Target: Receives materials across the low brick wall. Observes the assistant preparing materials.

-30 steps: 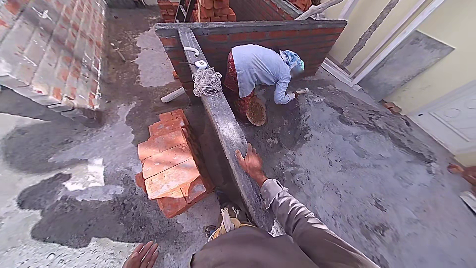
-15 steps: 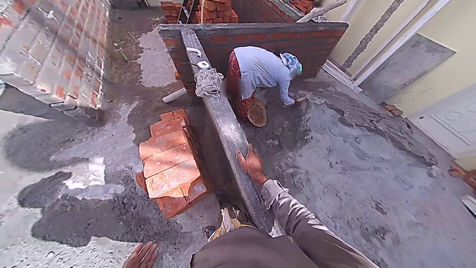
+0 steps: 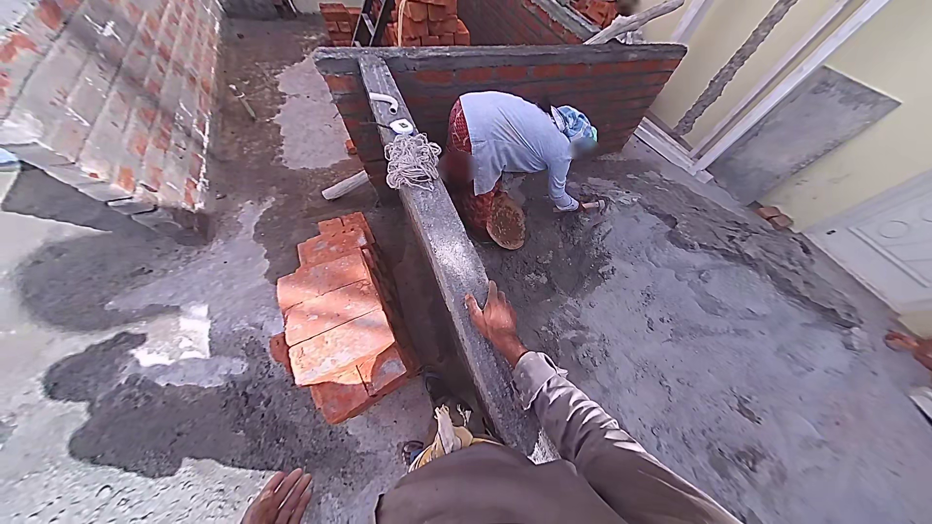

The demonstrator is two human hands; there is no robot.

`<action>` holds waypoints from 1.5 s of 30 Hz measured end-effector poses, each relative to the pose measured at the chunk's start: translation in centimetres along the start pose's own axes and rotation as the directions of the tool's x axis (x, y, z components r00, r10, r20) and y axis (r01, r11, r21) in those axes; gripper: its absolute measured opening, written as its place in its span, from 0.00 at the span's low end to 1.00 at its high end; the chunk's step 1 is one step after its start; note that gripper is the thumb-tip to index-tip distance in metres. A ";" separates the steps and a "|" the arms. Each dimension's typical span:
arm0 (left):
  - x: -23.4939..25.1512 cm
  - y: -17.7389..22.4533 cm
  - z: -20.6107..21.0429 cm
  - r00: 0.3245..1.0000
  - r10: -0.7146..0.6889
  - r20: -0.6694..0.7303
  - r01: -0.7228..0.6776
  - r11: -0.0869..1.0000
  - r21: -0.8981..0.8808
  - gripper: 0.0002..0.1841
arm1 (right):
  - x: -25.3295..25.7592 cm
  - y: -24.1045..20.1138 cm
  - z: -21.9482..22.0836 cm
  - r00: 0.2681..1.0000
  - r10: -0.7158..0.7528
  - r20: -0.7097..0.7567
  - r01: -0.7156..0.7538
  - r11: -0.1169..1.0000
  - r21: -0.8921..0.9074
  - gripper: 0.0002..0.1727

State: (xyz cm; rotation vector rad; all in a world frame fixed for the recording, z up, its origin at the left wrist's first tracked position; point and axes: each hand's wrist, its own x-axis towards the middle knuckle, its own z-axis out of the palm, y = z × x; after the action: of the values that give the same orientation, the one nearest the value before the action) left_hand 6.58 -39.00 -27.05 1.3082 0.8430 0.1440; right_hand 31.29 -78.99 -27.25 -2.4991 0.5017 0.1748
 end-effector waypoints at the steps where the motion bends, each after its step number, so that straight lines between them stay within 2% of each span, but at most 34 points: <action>1: 0.0 -0.1 -0.1 1.000 -0.001 0.000 0.001 1.000 0.002 0.25 | 0.0 0.0 -0.1 1.000 0.001 0.004 -0.001 1.000 -0.003 0.54; 45: 0.4 -0.3 0.1 1.000 -0.013 0.014 0.013 1.000 -0.019 0.24 | -0.1 -0.1 -0.2 1.000 0.004 0.004 -0.004 1.000 0.004 0.54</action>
State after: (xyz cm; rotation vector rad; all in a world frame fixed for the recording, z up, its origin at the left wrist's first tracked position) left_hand 6.81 -38.93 -27.45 1.2842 0.8362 0.1320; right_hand 31.29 -79.00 -27.01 -2.4932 0.5050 0.1805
